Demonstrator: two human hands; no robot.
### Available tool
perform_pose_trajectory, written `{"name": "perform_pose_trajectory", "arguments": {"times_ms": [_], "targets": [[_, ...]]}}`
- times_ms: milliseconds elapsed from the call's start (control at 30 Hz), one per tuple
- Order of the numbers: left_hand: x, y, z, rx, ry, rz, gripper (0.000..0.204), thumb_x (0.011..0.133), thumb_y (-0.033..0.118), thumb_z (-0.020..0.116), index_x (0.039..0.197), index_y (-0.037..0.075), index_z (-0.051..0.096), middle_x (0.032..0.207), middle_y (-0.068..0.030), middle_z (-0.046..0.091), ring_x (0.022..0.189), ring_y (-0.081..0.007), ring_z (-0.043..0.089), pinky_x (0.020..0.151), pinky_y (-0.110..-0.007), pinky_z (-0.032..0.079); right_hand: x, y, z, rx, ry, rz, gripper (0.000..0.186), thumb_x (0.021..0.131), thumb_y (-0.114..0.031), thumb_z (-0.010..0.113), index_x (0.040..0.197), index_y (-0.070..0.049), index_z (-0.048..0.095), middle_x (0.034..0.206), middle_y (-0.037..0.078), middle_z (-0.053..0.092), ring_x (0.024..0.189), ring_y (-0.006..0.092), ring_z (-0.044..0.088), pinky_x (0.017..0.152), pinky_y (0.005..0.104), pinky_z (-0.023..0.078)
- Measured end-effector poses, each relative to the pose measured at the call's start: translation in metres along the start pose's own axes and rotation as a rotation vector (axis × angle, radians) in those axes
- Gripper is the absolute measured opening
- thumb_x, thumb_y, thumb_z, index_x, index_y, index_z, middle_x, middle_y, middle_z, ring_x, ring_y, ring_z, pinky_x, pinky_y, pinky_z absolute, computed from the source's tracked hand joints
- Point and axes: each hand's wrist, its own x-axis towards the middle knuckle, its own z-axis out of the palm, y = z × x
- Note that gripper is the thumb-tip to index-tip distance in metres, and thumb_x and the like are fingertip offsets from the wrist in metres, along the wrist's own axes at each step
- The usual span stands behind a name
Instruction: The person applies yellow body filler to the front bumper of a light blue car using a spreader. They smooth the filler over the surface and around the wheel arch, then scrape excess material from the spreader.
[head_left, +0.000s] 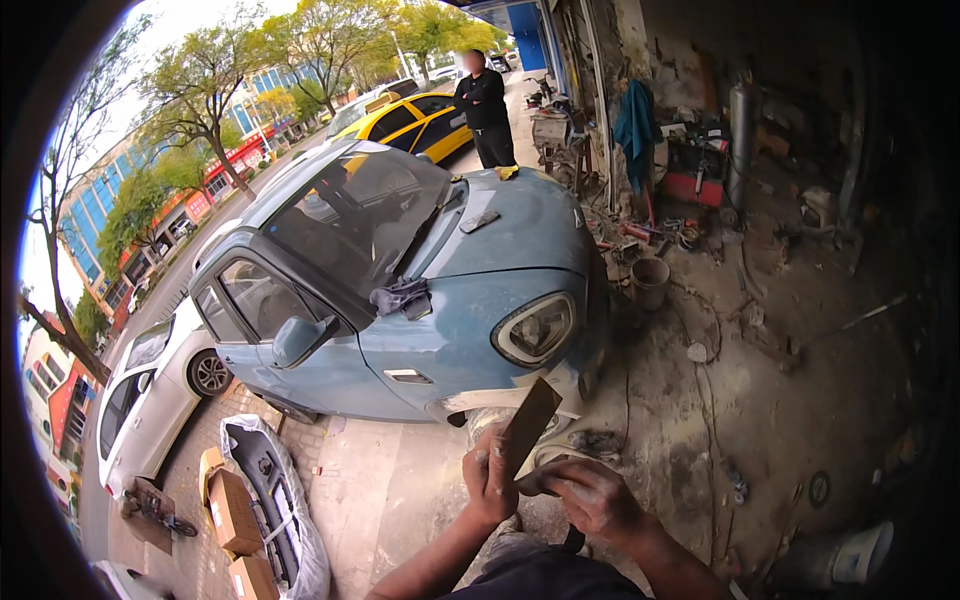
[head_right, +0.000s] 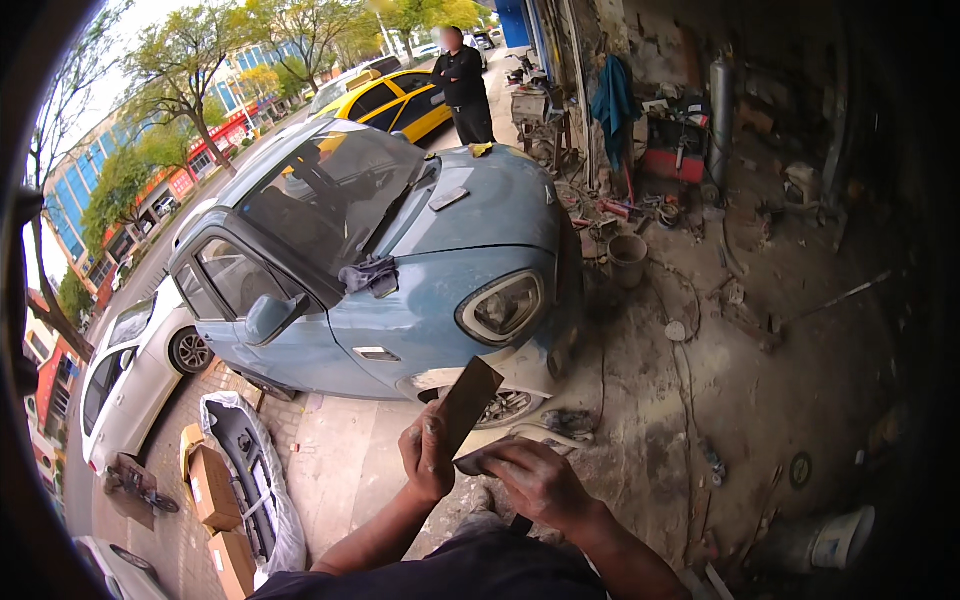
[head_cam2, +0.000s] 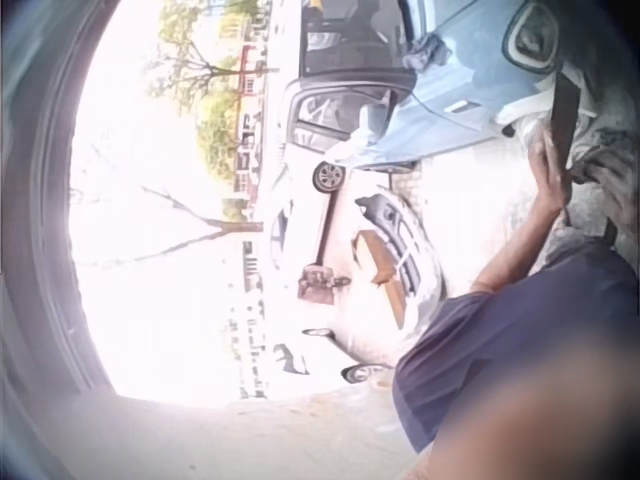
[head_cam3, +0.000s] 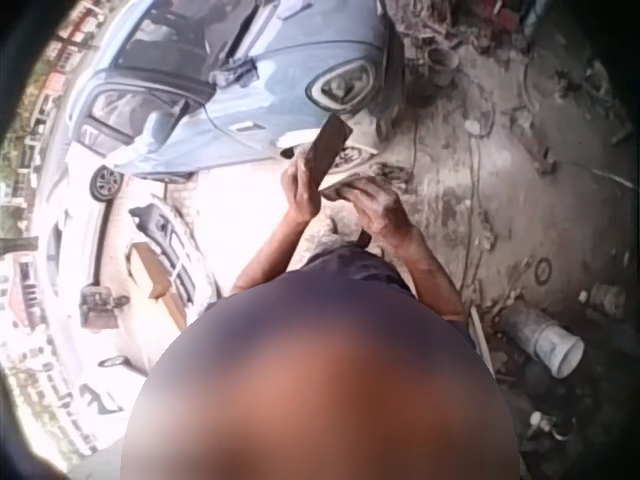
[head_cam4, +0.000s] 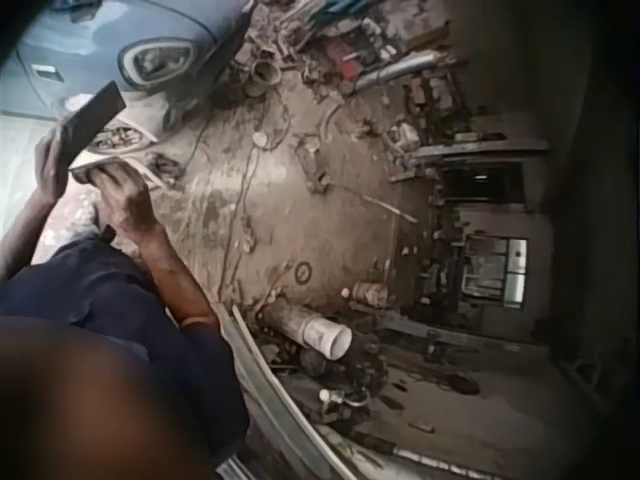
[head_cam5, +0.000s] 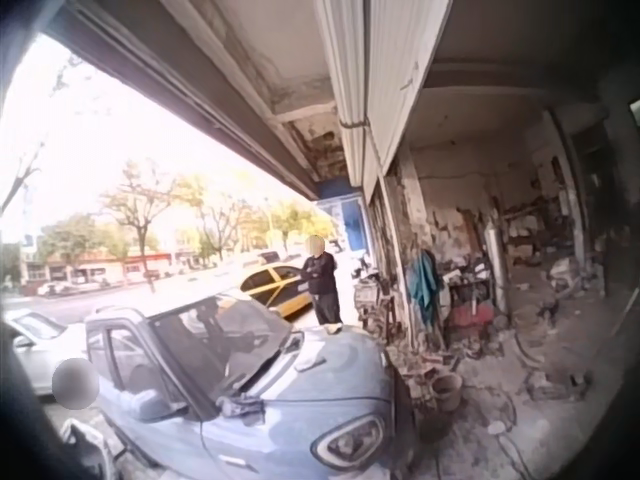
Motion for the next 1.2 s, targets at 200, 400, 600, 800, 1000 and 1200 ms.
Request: {"name": "perform_pose_trajectory", "arguments": {"times_ms": [200,400,600,800,1000,1200], "targets": [[-0.015,-0.010,0.000,-0.624,0.133,-0.360,0.049,0.118,0.035,0.052,0.137,-0.007,0.068,0.128,-0.0180,0.074,0.120,-0.0255,0.071,0.110,-0.040,0.053,0.003,0.010,-0.024,0.392,0.501,0.434,0.028,0.114,-0.012,0.058,0.136,0.001,0.070,0.122,0.013,0.075,0.105,0.0210,0.074,0.086,0.0363,0.062],[-0.031,-0.005,0.015,-0.909,0.020,-0.708,0.054,0.113,0.041,0.061,0.147,0.000,0.063,0.140,-0.0154,0.072,0.128,-0.0289,0.071,0.114,-0.044,0.054,0.001,0.003,0.000,0.403,0.418,0.356,0.039,0.117,-0.015,0.058,0.149,0.005,0.064,0.129,0.018,0.077,0.115,0.0253,0.076,0.095,0.0363,0.060],[-0.029,-0.009,0.001,-0.953,0.007,-0.704,0.057,0.112,0.042,0.062,0.150,0.000,0.061,0.143,-0.0169,0.071,0.130,-0.0302,0.070,0.116,-0.046,0.054,-0.005,0.013,-0.023,-0.078,0.132,0.168,0.045,0.101,0.003,0.065,0.145,-0.003,0.072,0.133,0.020,0.075,0.117,0.0387,0.076,0.100,0.0434,0.062],[-0.026,-0.022,0.002,-1.008,0.082,-0.676,0.057,0.116,0.042,0.053,0.152,-0.002,0.058,0.147,-0.0173,0.069,0.134,-0.0321,0.068,0.122,-0.047,0.049,0.011,0.011,-0.049,-0.311,-0.004,0.119,0.053,0.092,0.007,0.066,0.143,-0.005,0.075,0.132,0.018,0.075,0.114,0.0374,0.076,0.099,0.0441,0.063],[-0.023,-0.019,0.000,-0.862,0.073,-0.550,0.042,0.116,0.029,0.056,0.139,-0.004,0.065,0.133,-0.0158,0.073,0.121,-0.0260,0.072,0.109,-0.041,0.056,0.022,-0.001,-0.037,-0.352,0.183,0.060,0.051,0.091,0.001,0.071,0.140,-0.011,0.078,0.139,0.018,0.070,0.128,0.0400,0.067,0.108,0.0494,0.058],[-0.014,-0.009,0.006,-0.786,0.152,-0.387,0.047,0.121,0.034,0.048,0.134,-0.007,0.067,0.126,-0.0175,0.073,0.115,-0.0239,0.071,0.103,-0.038,0.055,0.005,-0.015,0.021,-0.388,0.105,-0.026,0.047,0.088,-0.006,0.077,0.133,-0.019,0.084,0.141,0.013,0.067,0.135,0.0354,0.061,0.120,0.0572,0.046]]}}
